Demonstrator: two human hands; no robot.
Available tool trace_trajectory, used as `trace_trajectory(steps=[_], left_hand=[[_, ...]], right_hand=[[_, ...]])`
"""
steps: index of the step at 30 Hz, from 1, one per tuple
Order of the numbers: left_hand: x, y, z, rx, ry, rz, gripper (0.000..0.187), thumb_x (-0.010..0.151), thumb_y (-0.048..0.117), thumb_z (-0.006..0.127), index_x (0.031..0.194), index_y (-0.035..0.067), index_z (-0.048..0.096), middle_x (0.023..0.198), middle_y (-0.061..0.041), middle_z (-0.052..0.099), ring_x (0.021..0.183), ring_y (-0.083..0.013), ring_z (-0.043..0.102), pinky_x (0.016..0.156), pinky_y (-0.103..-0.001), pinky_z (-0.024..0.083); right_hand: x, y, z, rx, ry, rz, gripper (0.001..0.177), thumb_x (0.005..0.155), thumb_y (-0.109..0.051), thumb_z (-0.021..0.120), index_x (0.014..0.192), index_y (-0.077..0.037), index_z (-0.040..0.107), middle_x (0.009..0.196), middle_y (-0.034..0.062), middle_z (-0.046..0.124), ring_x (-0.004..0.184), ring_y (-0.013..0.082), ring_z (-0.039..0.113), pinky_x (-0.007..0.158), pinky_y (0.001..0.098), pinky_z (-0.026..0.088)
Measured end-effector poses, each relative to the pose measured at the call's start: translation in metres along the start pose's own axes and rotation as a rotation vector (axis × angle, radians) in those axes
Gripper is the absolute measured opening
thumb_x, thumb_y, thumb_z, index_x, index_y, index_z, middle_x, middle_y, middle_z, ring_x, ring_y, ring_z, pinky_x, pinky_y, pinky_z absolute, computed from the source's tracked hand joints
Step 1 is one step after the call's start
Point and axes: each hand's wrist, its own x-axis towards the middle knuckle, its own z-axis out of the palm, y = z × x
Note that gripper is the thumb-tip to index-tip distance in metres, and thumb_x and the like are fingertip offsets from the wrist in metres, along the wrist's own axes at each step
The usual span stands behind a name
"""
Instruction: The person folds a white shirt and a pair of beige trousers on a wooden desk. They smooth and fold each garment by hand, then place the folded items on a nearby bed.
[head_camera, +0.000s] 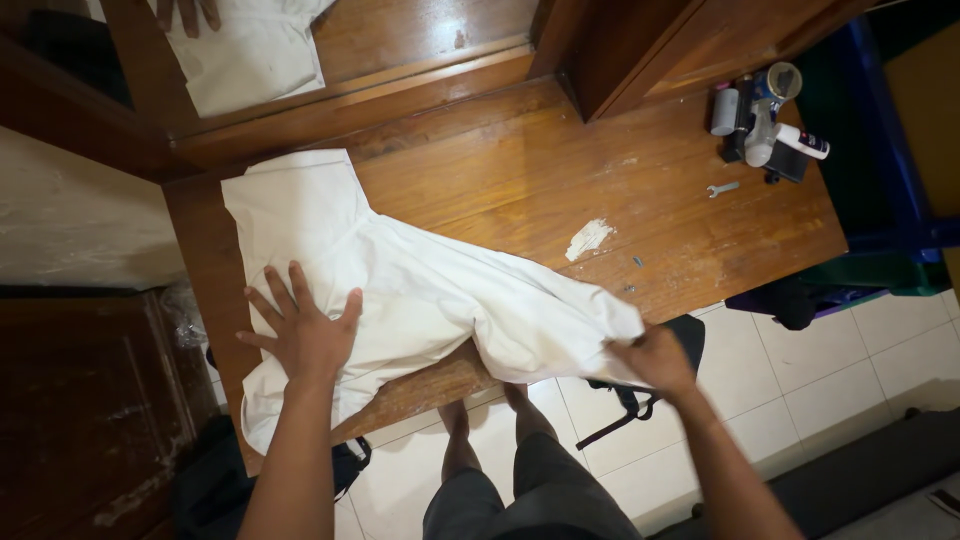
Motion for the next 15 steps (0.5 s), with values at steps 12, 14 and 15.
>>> trace_trajectory(steps=[12, 14, 15], left_hand=[[-0.011, 0.008, 0.005, 0.057, 0.025, 0.014, 0.101, 0.083, 0.075, 0.047, 0.163, 0.021, 0.016, 0.172, -0.009, 0.002, 0.156, -0.0388, -0.007, 0.111, -0.081, -0.001], [-0.014, 0.006, 0.007, 0.046, 0.039, -0.028, 0.1, 0.084, 0.074, 0.045, 0.163, 0.021, 0.015, 0.172, -0.009, 0.002, 0.155, -0.0393, -0.006, 0.11, -0.081, -0.001], [-0.015, 0.002, 0.006, 0.056, 0.036, -0.057, 0.099, 0.084, 0.074, 0.045, 0.163, 0.021, 0.014, 0.172, -0.009, 0.002, 0.155, -0.0393, -0.006, 0.11, -0.081, 0.0]], right_hand=[[0.093, -0.091, -0.12, -0.382, 0.58, -0.333, 0.08, 0.077, -0.028, 0.081, 0.149, -0.007, 0.053, 0.132, 0.0283, 0.058, 0.125, 0.0421, 0.054, 0.105, 0.0578, 0.04], [0.095, -0.098, -0.098, -0.445, 0.575, -0.318, 0.09, 0.077, -0.038, 0.084, 0.153, -0.013, 0.045, 0.151, 0.0287, 0.038, 0.141, 0.0447, 0.037, 0.11, 0.0621, 0.031], [0.095, -0.1, -0.083, -0.455, 0.524, -0.29, 0.094, 0.079, -0.044, 0.083, 0.157, -0.016, 0.04, 0.159, 0.0267, 0.027, 0.146, 0.0443, 0.028, 0.115, 0.0631, 0.027]])
